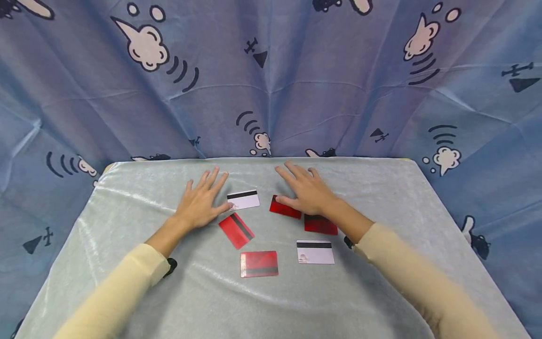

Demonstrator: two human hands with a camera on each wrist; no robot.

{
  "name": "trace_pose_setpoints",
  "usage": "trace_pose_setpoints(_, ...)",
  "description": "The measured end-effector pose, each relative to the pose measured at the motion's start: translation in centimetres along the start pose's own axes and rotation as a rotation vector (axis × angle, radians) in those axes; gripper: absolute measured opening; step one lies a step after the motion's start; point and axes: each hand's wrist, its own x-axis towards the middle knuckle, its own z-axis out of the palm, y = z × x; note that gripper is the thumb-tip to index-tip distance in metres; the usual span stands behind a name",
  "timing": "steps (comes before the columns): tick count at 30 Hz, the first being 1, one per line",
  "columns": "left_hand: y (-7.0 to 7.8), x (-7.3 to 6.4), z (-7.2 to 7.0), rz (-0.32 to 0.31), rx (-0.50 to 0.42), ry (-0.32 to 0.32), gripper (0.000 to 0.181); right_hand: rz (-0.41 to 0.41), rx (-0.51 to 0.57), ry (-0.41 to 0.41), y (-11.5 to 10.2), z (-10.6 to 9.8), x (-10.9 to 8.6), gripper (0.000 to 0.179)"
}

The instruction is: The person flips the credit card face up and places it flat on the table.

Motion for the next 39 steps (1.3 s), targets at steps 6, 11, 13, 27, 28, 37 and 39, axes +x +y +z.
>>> trace_pose_setpoints(6, 0.3, 0.1, 0.7, -0.003, -0.267, 0.010, 0.093, -0.057, 0.145, -0.017, -0.9, 0.7, 0.7, 0.083)
trace_pose_setpoints(11, 0.4, 0.2, 0.8, -0.016, -0.368, 0.045, 0.096, -0.069, 0.252, -0.005, -1.2, 1.1, 1.2, 0.086)
trace_pose_setpoints(13, 0.3, 0.2, 0.8, -0.033, -0.390, 0.044, 0.096, -0.068, 0.285, -0.001, -1.3, 1.2, 1.3, 0.088)
trace_pose_setpoints(27, 0.0, 0.3, 1.1, -0.025, -0.505, 0.061, 0.096, -0.006, 0.558, -0.020, -1.4, 2.4, 2.5, 0.090)
trace_pose_setpoints(28, 0.0, 0.3, 1.2, -0.019, -0.513, 0.062, 0.095, -0.011, 0.564, -0.015, -1.4, 2.6, 2.5, 0.090)
trace_pose_setpoints(37, -0.2, 0.4, 1.5, -0.004, -0.529, 0.042, 0.092, -0.038, 0.574, -0.022, -2.0, 3.6, 2.8, 0.087)
trace_pose_setpoints(39, -0.2, 0.4, 1.6, -0.012, -0.525, 0.034, 0.093, -0.049, 0.567, -0.024, -2.2, 3.6, 2.9, 0.087)
